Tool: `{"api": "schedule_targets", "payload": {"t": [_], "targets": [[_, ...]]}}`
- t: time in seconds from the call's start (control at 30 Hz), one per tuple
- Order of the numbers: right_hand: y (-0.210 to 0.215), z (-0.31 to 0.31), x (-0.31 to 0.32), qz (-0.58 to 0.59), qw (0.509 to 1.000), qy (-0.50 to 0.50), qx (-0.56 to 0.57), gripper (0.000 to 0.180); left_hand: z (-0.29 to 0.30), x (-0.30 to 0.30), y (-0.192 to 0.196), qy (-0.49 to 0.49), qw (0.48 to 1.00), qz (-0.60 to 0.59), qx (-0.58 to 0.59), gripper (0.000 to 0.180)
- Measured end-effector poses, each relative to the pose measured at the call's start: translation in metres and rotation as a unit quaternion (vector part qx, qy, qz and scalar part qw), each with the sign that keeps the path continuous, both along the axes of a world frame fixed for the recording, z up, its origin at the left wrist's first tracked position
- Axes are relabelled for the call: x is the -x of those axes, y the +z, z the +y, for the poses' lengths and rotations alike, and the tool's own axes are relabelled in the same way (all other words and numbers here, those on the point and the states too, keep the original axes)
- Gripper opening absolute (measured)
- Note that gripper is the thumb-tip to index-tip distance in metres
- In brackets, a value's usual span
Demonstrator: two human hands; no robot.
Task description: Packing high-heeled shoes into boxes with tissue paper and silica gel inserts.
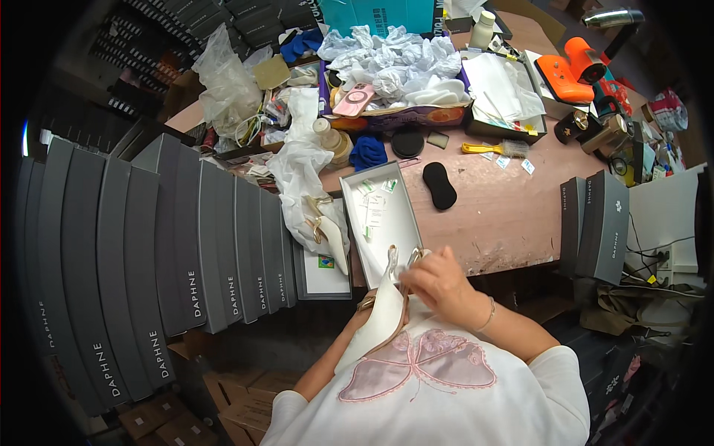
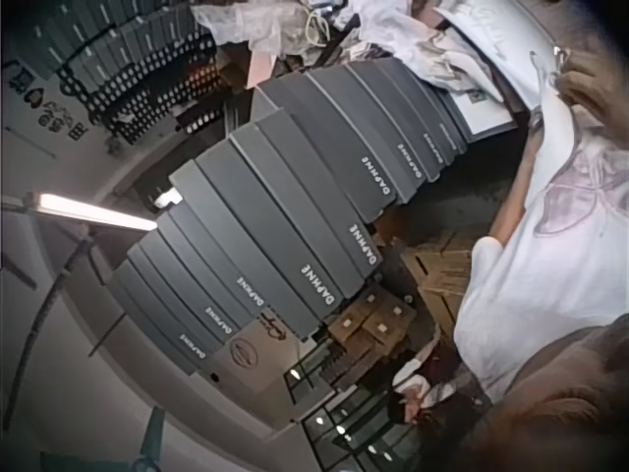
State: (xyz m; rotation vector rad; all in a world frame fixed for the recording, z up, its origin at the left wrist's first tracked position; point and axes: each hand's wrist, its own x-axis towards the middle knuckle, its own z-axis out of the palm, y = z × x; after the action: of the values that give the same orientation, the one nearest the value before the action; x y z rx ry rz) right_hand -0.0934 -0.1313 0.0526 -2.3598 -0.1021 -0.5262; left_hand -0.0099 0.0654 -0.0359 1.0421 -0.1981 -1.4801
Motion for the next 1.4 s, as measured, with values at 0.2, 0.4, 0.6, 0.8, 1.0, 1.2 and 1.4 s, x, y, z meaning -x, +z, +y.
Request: {"api": "schedule_targets", "payload": {"t": [0.2,0.4,0.6,0.8,1.0,1.2,1.4], "targets": [[-0.001,0.004,-0.004,0.007,0.999,-0.018,0.029,0.024,-0.003,0.002,0.012,0.018,0.997,0.069,-0.014,0.031],[0.010,0.008,0.004,0.026,0.999,0.020,0.018,0.025,-0.005,0.000,0.014,0.027,0.994,0.103,-0.020,0.031],[0.011,0.011,0.003,0.026,0.999,0.003,0.039,0.026,-0.006,0.000,0.018,0.040,0.990,0.131,-0.028,0.032],[0.002,-0.002,-0.012,0.025,0.993,-0.040,0.108,0.024,-0.007,-0.003,0.024,0.059,0.986,0.148,-0.041,0.032],[0.021,0.005,0.002,0.045,0.998,0.028,0.024,0.022,-0.012,0.000,0.025,0.081,0.981,0.169,-0.053,0.033],[0.009,-0.034,-0.013,-0.018,0.992,-0.112,0.048,0.015,-0.013,0.001,0.019,0.079,0.979,0.186,-0.021,0.048],[-0.046,-0.145,-0.017,0.041,0.955,-0.264,0.128,0.021,-0.015,-0.019,0.008,-0.044,0.992,0.098,0.064,0.048]]}}
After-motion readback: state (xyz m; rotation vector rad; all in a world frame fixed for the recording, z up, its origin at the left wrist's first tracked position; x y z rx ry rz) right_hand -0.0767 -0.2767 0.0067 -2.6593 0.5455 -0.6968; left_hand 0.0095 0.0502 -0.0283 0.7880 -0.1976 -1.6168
